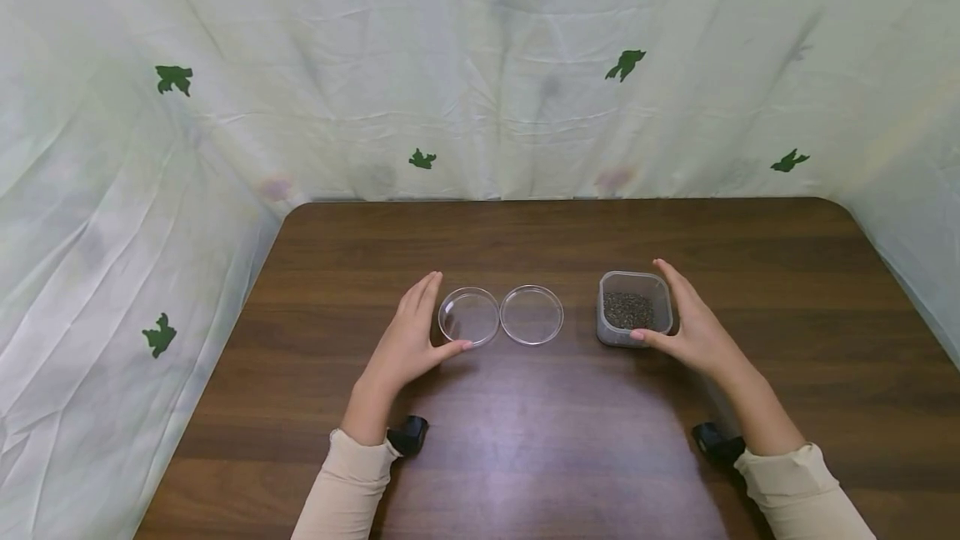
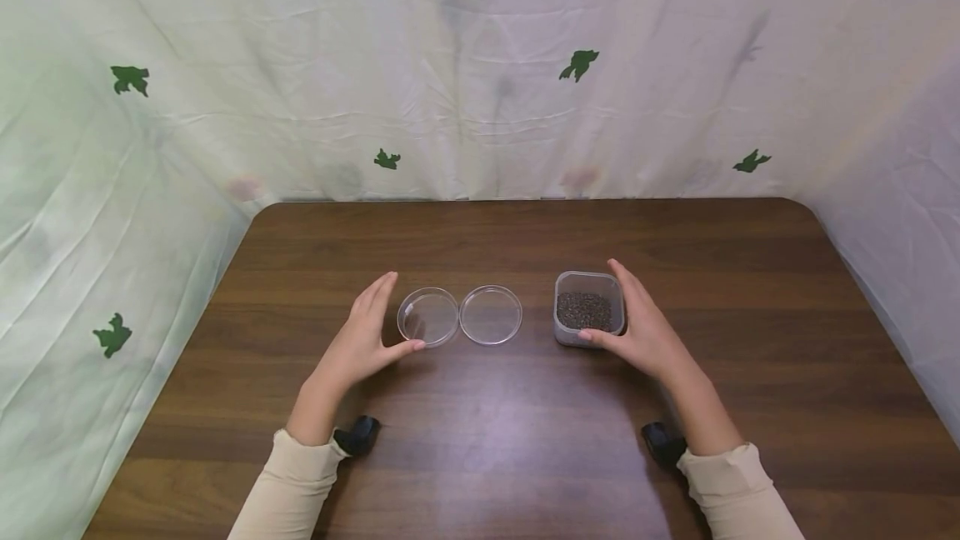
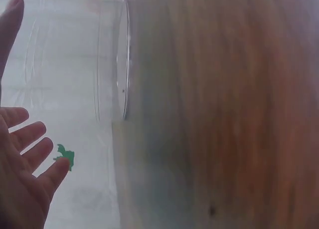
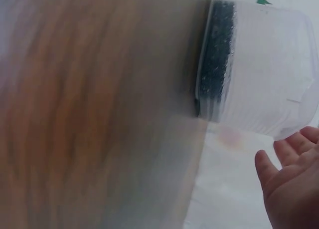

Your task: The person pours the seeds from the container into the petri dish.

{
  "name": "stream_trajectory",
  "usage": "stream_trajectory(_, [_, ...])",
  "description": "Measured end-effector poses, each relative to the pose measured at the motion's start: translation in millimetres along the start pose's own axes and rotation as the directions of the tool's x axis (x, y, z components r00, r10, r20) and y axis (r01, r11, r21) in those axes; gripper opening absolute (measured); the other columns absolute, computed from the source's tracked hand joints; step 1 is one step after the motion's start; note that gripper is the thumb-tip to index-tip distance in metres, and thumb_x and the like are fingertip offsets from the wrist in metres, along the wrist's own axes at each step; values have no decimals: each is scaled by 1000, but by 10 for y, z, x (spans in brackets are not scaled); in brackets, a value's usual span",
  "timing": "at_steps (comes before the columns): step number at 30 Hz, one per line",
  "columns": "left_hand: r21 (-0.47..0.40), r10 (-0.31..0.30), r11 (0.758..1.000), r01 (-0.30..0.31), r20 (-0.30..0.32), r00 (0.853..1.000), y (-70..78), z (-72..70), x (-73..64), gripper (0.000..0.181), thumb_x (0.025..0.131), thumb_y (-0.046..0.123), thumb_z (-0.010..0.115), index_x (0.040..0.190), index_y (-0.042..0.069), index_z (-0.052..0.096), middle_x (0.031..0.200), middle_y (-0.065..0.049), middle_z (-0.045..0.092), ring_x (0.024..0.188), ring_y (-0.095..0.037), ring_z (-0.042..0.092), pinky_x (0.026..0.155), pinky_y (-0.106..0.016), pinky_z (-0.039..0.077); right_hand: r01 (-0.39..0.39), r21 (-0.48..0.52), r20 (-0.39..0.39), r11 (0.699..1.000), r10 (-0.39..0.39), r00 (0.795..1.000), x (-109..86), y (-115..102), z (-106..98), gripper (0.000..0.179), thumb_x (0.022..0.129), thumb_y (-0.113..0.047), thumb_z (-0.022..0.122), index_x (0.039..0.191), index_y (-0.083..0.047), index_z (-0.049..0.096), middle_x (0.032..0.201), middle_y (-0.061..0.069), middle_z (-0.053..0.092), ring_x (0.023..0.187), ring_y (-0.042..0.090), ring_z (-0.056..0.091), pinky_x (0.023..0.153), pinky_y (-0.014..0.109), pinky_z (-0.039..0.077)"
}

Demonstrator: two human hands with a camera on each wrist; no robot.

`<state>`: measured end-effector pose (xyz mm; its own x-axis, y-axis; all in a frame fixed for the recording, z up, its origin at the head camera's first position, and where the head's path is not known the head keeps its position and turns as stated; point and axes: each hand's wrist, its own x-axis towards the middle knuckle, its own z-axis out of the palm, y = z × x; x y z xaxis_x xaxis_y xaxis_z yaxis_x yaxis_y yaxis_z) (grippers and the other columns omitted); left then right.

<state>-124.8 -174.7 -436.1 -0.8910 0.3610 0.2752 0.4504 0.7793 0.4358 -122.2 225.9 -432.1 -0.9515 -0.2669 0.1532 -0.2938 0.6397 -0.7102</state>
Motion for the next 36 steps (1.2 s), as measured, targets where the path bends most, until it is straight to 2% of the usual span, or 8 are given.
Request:
stream_trajectory(11, [-102, -85, 991, 89, 37, 996, 4, 113, -8, 105, 67, 52, 72, 141, -1, 19, 142, -17, 24, 129, -32, 20, 103, -43, 22, -21, 74, -39, 997, 24, 999, -21, 51, 65, 103, 68, -27, 79, 145, -18, 13, 144, 13, 22, 130, 33, 19, 96, 59, 21])
stream_trajectory(18, [-144, -131, 980, 137, 55, 990, -12, 168, -24, 106, 64, 48, 76, 139, -3, 22, 139, -19, 27, 127, -34, 24, 100, -46, 25, -25, 167, -39, 986, 32, 999, -34, 89, 96, 99, 70, -20, 78, 144, -13, 12, 143, 16, 23, 128, 36, 20, 95, 60, 20])
stream_trajectory(27, [-147, -152, 976, 159, 61, 987, -42, 243, -30, 98, 65, 40, 78, 136, -6, 28, 133, -23, 34, 122, -37, 31, 99, -46, 28, -106, 212, -27, 972, 114, 993, -58, 143, 149, 102, 71, -22, 77, 144, -11, 8, 143, 22, 17, 127, 40, 18, 94, 63, 18])
stream_trajectory(36, [-148, -153, 976, 159, 53, 987, -83, 318, -47, 90, 67, 36, 78, 133, -7, 33, 129, -25, 37, 119, -38, 35, 98, -47, 30, -114, 246, -21, 963, 123, 992, -61, 170, 175, 101, 71, -20, 77, 144, -11, 8, 142, 22, 19, 127, 39, 19, 93, 63, 19])
